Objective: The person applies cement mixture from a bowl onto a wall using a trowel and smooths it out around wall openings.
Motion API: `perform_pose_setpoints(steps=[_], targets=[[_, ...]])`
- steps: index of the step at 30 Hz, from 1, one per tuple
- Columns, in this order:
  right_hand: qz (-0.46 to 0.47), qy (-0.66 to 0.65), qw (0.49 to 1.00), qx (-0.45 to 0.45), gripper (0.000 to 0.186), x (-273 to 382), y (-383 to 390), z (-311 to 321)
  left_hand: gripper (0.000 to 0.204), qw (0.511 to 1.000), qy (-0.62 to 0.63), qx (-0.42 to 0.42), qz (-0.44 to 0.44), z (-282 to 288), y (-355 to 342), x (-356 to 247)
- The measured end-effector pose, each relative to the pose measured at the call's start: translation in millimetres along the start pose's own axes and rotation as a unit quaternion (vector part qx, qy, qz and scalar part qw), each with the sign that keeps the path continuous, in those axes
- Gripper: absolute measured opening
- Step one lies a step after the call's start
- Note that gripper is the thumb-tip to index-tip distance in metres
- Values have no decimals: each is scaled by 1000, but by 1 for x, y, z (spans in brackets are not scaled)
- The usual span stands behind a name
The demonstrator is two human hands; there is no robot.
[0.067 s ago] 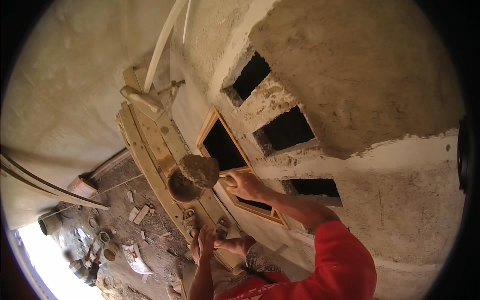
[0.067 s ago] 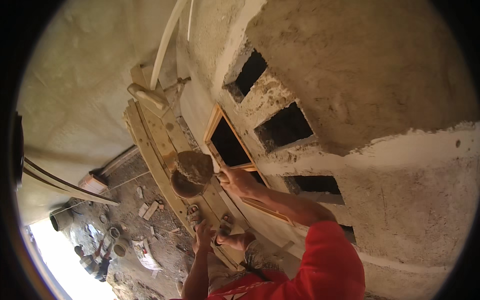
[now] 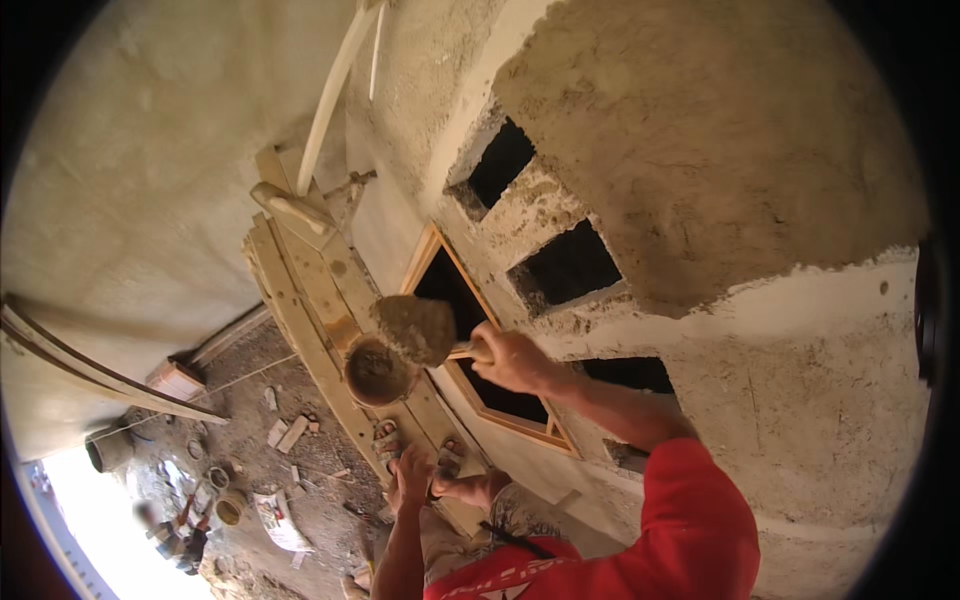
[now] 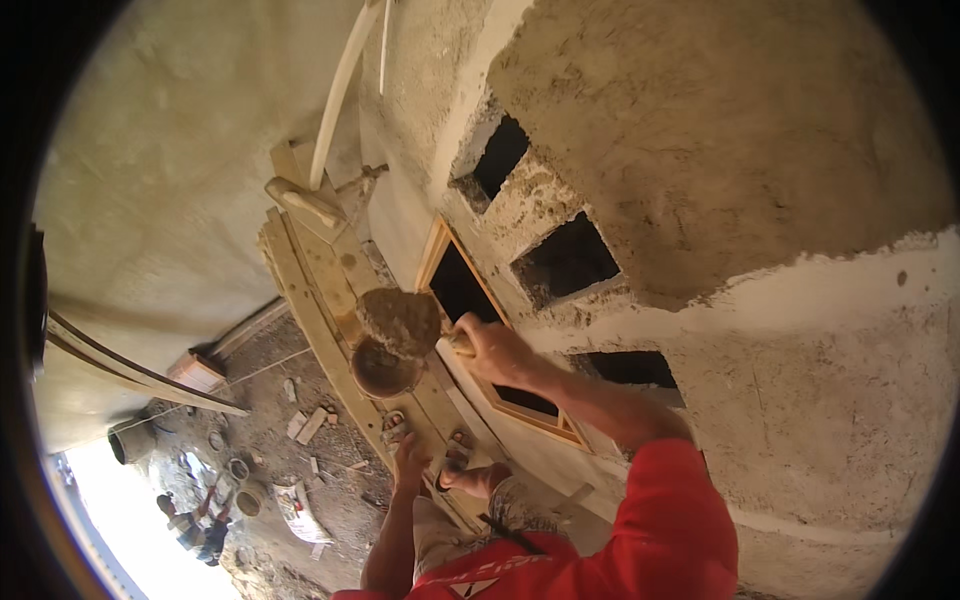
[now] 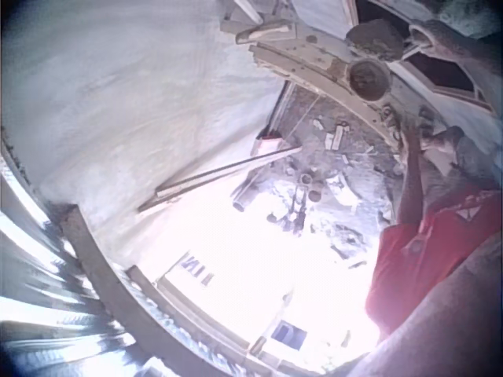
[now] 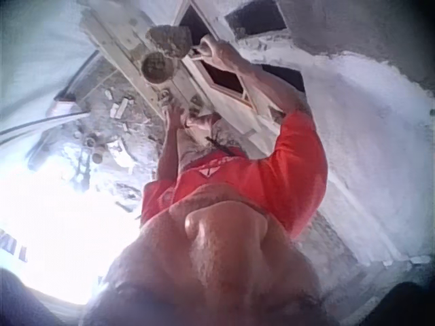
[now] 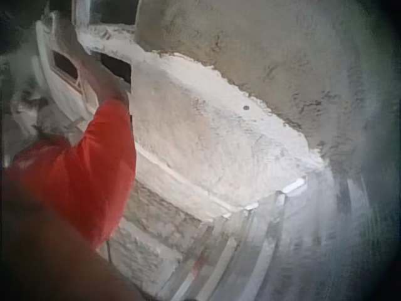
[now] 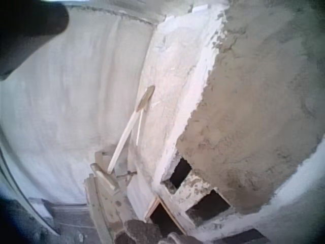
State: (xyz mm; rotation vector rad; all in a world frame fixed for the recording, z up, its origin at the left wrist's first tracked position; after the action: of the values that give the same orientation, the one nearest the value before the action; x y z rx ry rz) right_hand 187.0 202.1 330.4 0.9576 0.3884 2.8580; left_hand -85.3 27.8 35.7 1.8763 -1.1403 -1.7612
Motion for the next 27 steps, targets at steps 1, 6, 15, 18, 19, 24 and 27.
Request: perform_pose_setpoints(steps=[1, 6, 15, 18, 19, 24, 27], targets=[[-12, -18, 1000, 5, 40, 14, 11, 34, 53, 1000, -30, 7, -4, 0, 1, -15], [55, -20, 998, -31, 40, 117, 56, 185, 51, 998, -44, -28, -28, 6, 10, -84], [-104, -339, 935, 1, 45, 108, 120, 285, 46, 997, -75, -15, 21, 1, 23, -102], [-247, -112, 920, -284, 48, 47, 141, 356, 47, 979, -108, 76, -154, 41, 4, -20], [-245, -29, 932, -266, 50, 42, 152, 395, 47, 970, -102, 100, -197, 51, 16, -4], [-112, -17, 832, -542, 51, 112, 286, 511, 35, 985, -78, -67, 137, 78, 59, -52], [-218, -35, 867, -446, 41, 124, 271, 474, 47, 986, -80, -68, 131, 111, 66, -45]])
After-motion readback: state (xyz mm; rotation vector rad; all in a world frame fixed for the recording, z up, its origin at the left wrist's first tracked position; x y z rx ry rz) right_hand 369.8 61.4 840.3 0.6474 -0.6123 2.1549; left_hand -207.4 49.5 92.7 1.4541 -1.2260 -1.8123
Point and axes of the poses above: each hand's wrist, its own y-axis away from the middle knuckle, its own z-axis out of the back of the hand, x = y × z, the point moved 8 cm from there along -y, towards the middle knuckle, and after that the axes turned 4 degrees about -y, right-handed, at the moved point
